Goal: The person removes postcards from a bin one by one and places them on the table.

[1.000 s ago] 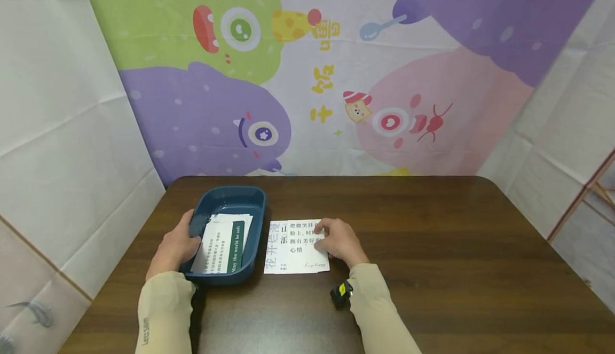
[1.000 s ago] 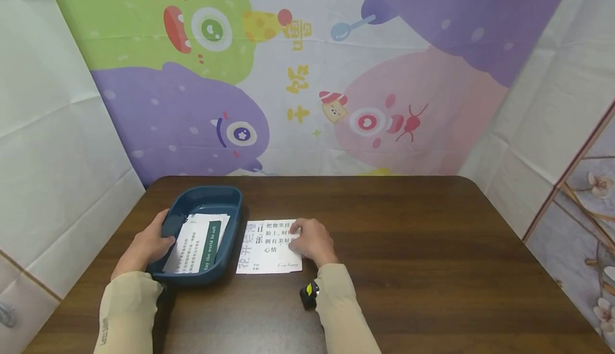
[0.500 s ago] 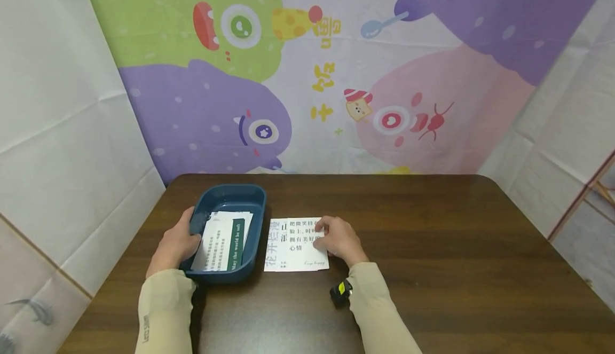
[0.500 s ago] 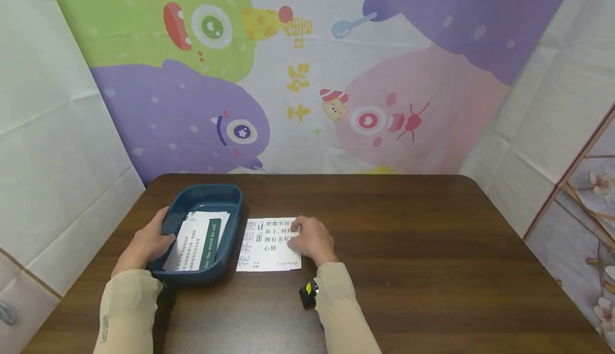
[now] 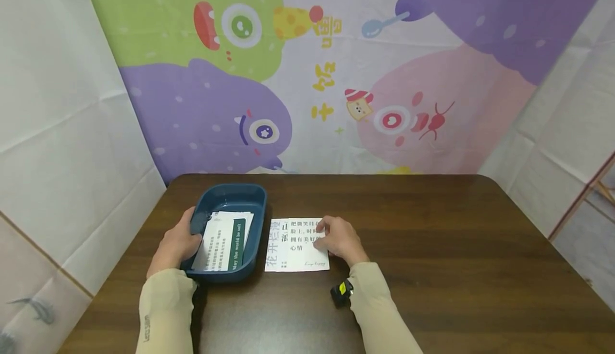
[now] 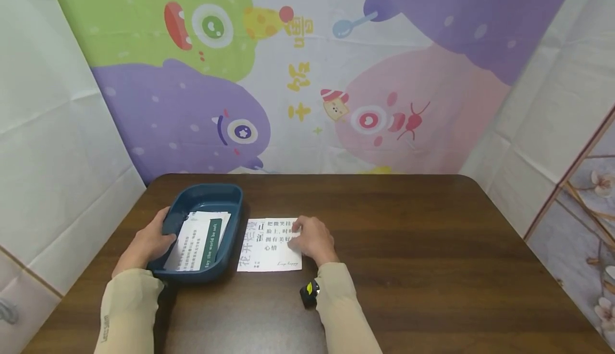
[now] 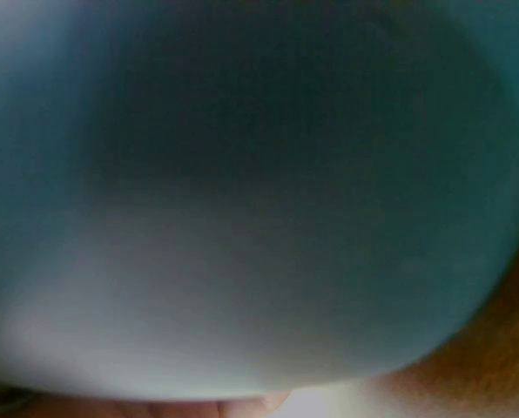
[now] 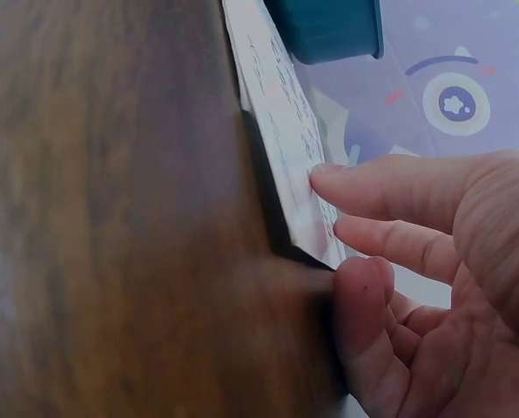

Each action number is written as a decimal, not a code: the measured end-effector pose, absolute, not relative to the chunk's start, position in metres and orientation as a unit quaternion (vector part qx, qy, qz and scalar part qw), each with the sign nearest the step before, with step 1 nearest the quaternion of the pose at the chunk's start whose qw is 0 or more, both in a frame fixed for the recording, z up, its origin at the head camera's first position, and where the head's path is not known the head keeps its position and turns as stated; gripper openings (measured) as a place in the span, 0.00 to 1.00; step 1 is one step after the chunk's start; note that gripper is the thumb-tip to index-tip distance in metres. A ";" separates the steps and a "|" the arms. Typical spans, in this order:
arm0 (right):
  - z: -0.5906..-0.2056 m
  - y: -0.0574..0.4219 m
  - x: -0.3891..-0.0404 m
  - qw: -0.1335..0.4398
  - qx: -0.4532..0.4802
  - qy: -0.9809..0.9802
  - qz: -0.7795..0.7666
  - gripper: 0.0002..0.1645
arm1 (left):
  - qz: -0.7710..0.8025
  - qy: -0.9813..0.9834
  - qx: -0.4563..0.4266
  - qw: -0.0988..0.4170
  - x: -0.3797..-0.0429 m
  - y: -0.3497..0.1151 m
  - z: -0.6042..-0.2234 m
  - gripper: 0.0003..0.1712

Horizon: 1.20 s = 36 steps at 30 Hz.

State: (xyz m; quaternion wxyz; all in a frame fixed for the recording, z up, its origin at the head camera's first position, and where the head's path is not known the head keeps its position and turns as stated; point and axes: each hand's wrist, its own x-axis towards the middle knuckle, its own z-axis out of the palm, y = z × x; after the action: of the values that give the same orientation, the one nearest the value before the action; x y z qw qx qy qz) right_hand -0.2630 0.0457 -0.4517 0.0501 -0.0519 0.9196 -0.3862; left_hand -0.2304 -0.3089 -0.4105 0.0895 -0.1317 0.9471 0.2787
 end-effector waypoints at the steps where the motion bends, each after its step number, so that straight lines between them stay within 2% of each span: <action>1: -0.452 0.046 -0.263 0.050 -0.051 0.919 -0.387 0.17 | 0.279 0.947 -0.133 0.090 -0.230 -0.309 -0.410 0.44; 36: -0.452 0.046 -0.262 0.050 -0.053 0.922 -0.381 0.17 | 0.275 0.949 -0.127 0.091 -0.229 -0.309 -0.411 0.43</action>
State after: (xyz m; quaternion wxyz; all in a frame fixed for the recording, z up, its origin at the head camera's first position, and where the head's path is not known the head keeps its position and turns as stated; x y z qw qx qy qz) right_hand -0.2625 0.0463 -0.4515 0.0502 -0.0530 0.9217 -0.3809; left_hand -0.2293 -0.3087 -0.4113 0.0911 -0.1267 0.9486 0.2754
